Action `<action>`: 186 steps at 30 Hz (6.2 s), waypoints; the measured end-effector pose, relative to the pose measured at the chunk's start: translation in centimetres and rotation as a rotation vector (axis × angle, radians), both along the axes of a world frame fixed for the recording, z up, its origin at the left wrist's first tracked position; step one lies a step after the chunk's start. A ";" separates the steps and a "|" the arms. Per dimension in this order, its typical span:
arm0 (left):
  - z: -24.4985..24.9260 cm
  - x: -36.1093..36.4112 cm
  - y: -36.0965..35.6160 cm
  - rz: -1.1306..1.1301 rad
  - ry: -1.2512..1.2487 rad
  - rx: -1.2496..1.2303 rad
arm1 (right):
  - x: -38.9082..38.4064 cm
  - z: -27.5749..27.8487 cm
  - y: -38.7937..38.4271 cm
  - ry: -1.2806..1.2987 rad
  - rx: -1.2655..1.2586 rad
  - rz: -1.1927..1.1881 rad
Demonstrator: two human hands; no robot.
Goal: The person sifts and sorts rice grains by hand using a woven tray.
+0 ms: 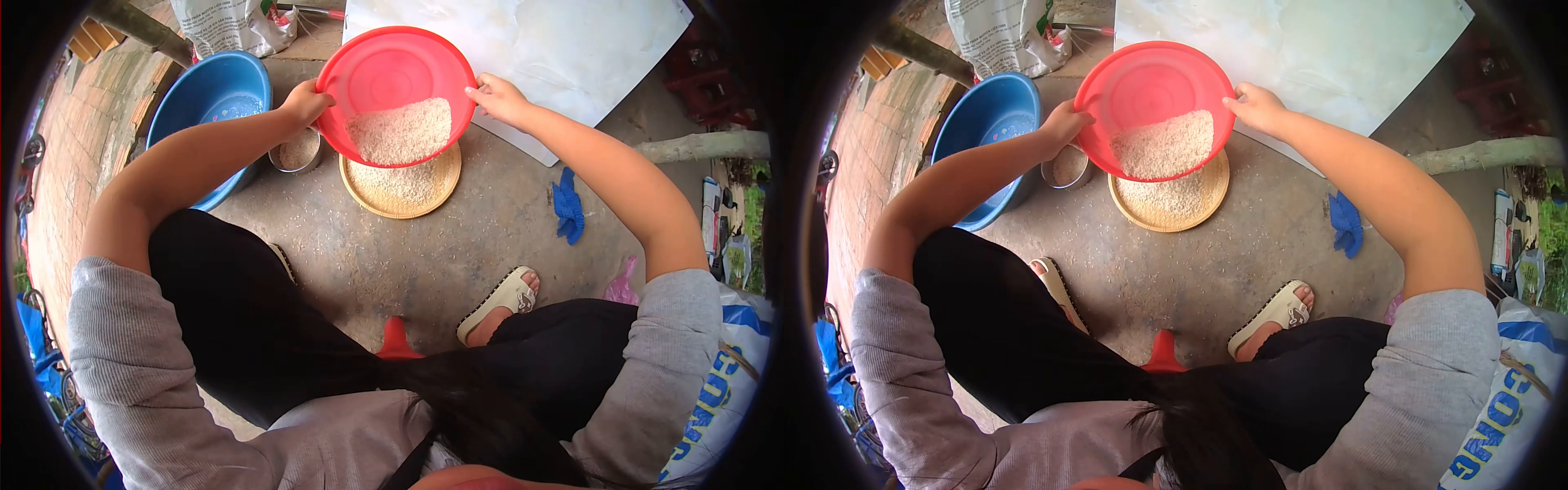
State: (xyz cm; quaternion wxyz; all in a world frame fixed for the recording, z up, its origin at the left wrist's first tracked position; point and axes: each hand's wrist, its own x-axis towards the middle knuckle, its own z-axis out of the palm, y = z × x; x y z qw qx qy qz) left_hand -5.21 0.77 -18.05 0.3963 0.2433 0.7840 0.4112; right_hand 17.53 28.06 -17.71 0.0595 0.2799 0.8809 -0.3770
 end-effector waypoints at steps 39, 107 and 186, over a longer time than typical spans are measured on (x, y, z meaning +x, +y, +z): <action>-0.6 14.1 8.3 -0.436 -0.600 -0.460 | 21.3 -1.5 -5.8 -0.144 -0.667 -0.778; -7.1 5.1 4.0 -1.537 0.561 -0.619 | 0.6 -13.1 -5.0 0.107 0.609 1.572; 10.0 4.4 -0.6 -0.065 -0.138 0.073 | 9.3 15.1 -9.3 0.034 -0.665 -0.346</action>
